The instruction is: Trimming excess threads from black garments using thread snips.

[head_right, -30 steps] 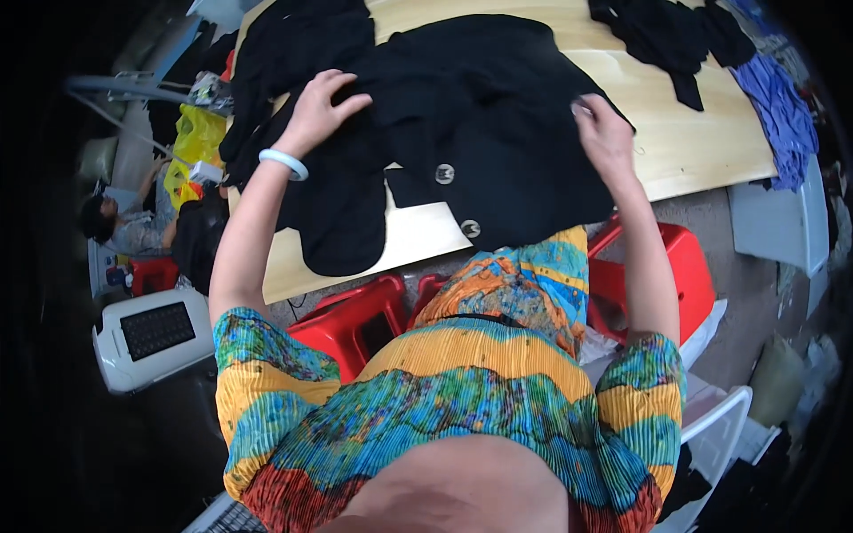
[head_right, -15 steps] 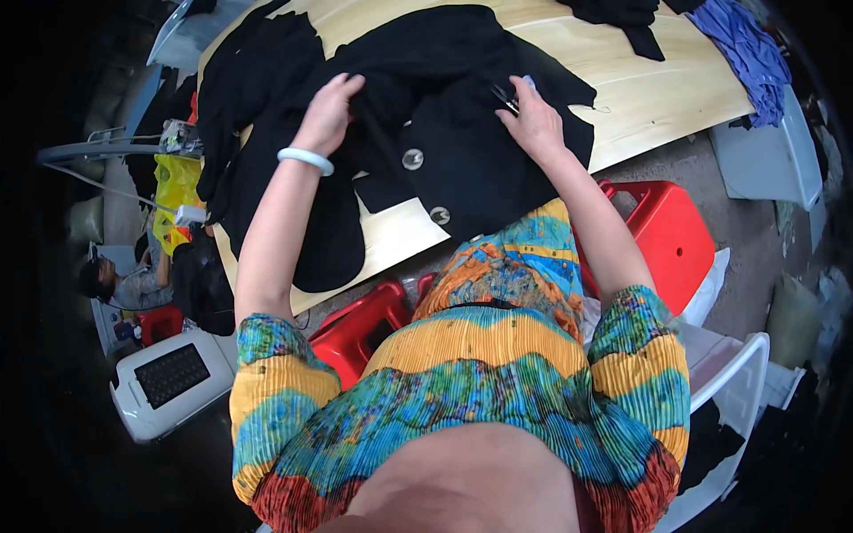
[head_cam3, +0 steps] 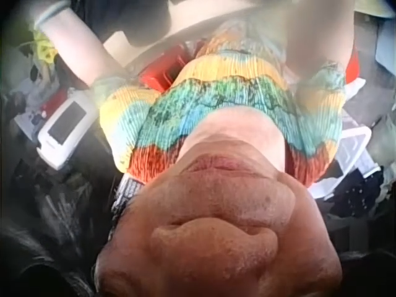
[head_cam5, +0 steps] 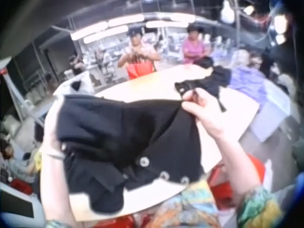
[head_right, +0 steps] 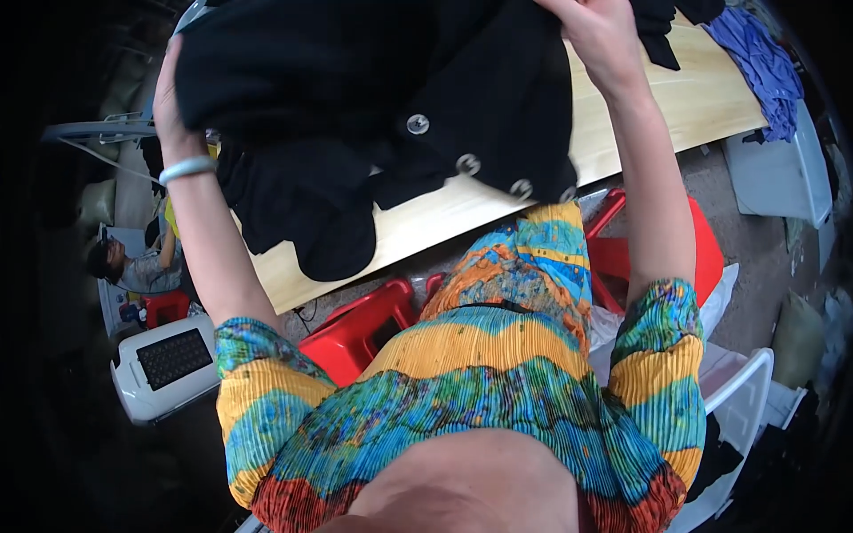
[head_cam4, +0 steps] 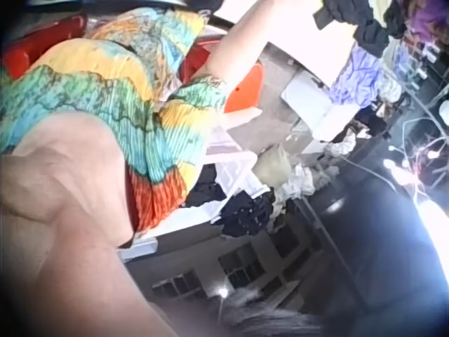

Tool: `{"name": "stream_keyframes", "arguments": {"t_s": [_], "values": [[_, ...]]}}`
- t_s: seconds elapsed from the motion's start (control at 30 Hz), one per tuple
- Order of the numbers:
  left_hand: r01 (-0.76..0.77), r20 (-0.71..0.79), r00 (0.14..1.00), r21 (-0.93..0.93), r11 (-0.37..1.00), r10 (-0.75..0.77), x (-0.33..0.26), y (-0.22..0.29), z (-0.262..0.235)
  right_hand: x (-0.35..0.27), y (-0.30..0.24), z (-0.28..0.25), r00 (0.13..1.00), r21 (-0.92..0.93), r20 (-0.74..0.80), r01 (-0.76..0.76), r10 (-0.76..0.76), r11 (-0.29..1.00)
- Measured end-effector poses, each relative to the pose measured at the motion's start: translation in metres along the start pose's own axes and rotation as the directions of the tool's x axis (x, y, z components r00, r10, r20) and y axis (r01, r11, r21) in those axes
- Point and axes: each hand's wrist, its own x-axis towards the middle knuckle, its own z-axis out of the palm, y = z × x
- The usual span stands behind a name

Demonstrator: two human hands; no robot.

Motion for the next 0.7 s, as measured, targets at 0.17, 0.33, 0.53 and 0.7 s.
{"name": "stream_keyframes", "arguments": {"t_s": [0.17,0.33,0.53,0.7], "values": [[-0.321,0.288,0.713,0.945,-0.068,0.639,0.020,-0.089,-0.009,0.001,0.056,0.038,0.889,-0.564,-0.003,0.377,-0.459,0.734],[0.459,0.136,0.833,0.371,0.807,-0.536,-0.104,-0.145,0.070,-0.091,0.082,0.071,0.893,-0.409,0.427,0.330,-0.141,0.851],[0.846,0.284,0.533,-0.172,0.505,-0.797,-0.146,-0.205,0.070,-0.135,0.135,0.053,0.937,-0.589,0.345,0.172,0.053,0.790],[0.743,0.142,0.662,-0.246,0.622,-0.736,-0.122,-0.220,0.102,-0.080,0.085,0.041,0.998,-0.239,0.015,-0.057,0.062,0.969]]}}
